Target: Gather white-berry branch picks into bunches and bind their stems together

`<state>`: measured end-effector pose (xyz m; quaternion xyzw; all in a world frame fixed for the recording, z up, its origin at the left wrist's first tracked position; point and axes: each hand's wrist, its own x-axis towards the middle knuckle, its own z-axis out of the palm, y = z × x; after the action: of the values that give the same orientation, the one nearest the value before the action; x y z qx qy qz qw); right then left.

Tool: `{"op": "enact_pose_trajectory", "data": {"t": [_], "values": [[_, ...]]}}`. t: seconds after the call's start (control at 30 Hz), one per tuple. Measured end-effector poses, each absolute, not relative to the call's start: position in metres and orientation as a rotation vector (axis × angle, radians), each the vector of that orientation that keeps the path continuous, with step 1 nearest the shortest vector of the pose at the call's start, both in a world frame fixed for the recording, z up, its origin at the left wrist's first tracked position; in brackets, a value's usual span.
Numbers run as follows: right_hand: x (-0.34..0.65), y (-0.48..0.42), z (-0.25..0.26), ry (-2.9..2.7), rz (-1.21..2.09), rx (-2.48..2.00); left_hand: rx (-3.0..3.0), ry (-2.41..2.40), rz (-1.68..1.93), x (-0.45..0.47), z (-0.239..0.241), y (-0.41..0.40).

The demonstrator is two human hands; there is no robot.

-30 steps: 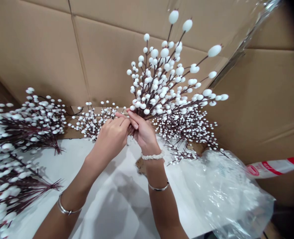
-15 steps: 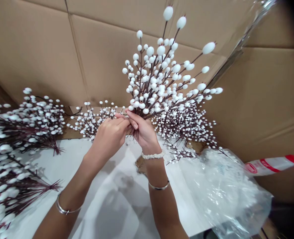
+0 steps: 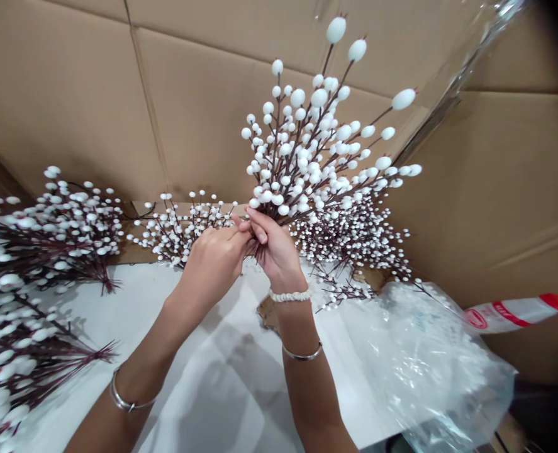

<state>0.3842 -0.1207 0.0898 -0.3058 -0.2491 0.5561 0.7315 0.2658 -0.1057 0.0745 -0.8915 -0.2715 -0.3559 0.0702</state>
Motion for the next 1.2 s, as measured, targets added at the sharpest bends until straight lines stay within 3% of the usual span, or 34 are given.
{"op": "enact_pose_trajectory", "data": {"t": [0.6, 1.2], "values": [[0.396, -0.127, 0.093, -0.598, 1.348, -0.653, -3.436, -0.897, -1.321, 0.247, 0.091, -0.095], [0.388, -0.128, 0.099, -0.526, 1.335, -0.625, -3.455, -0.997, -1.641, 0.254, 0.082, -0.09]]}}
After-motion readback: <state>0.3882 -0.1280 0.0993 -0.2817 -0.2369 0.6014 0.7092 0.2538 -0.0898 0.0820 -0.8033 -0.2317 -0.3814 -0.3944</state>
